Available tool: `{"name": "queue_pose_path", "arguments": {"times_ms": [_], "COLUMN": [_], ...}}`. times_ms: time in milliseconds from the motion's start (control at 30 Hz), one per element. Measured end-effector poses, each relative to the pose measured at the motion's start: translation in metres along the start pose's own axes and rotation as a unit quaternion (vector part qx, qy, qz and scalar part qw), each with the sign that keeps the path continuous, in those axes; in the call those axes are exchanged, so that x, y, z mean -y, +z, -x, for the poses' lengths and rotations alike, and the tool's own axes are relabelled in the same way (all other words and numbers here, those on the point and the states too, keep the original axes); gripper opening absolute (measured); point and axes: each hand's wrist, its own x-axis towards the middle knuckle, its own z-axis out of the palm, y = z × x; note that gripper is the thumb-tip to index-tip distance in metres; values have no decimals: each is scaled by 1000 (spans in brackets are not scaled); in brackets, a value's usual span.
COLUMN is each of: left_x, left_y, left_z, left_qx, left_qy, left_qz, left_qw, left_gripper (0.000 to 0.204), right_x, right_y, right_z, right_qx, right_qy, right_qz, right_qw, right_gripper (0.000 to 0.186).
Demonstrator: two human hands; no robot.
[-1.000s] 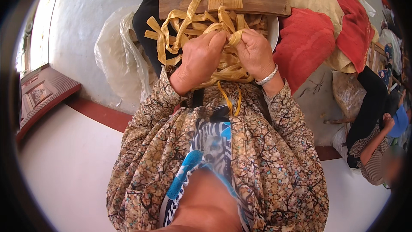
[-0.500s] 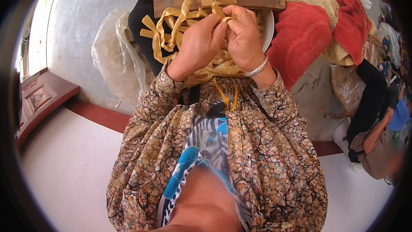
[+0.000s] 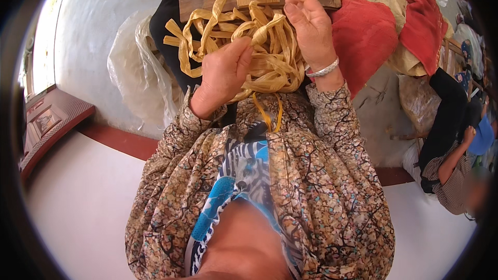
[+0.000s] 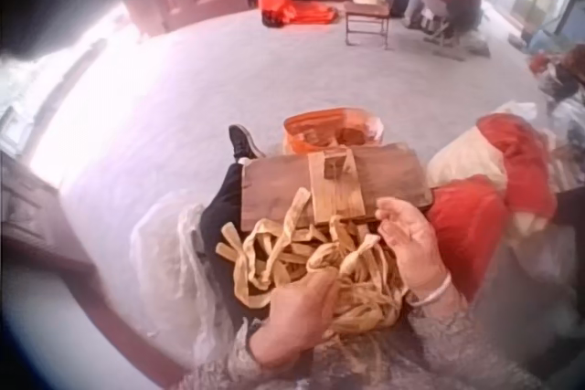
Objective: The person sits on the floor and weaves a basket using yellow strips of material. They interlace the strips by hand, pulling and adjusting them to form the basket structure.
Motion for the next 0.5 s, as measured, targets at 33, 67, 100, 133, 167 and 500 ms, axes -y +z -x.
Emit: {"name": "queue_pose_path", "arguments": {"times_ms": [33, 67, 100, 133, 167, 500], "left_x": [2, 2, 3, 4, 5, 13], "left_y": [-4, -8, -12, -14, -15, -20], "left_z": [-3, -6, -8, -11, -14, -20], "left_qx": [-4, -9, -13, -25, -28, -3], "left_qy": [33, 67, 102, 133, 156, 204], "left_qz": [-52, -101, -150, -164, -169, -118], "left_qw": [998, 993, 983, 977, 973, 972], "left_gripper": [11, 13, 15, 22, 22, 18], "right_x": [8, 14, 20, 27, 34, 36], "right_y": [-2, -7, -10, -9, -5, -8], "right_z": [-1, -2, -4, -4, -1, 19], "right_qx": [12, 57, 99, 127, 154, 212], "right_qy": [-50, -101, -151, -165, -177, -210], "right_qz": [76, 176, 273, 315, 356, 470], "right_qw": [996, 978, 945, 926, 905, 831], "right_gripper": [37, 38, 40, 37, 34, 16]}}
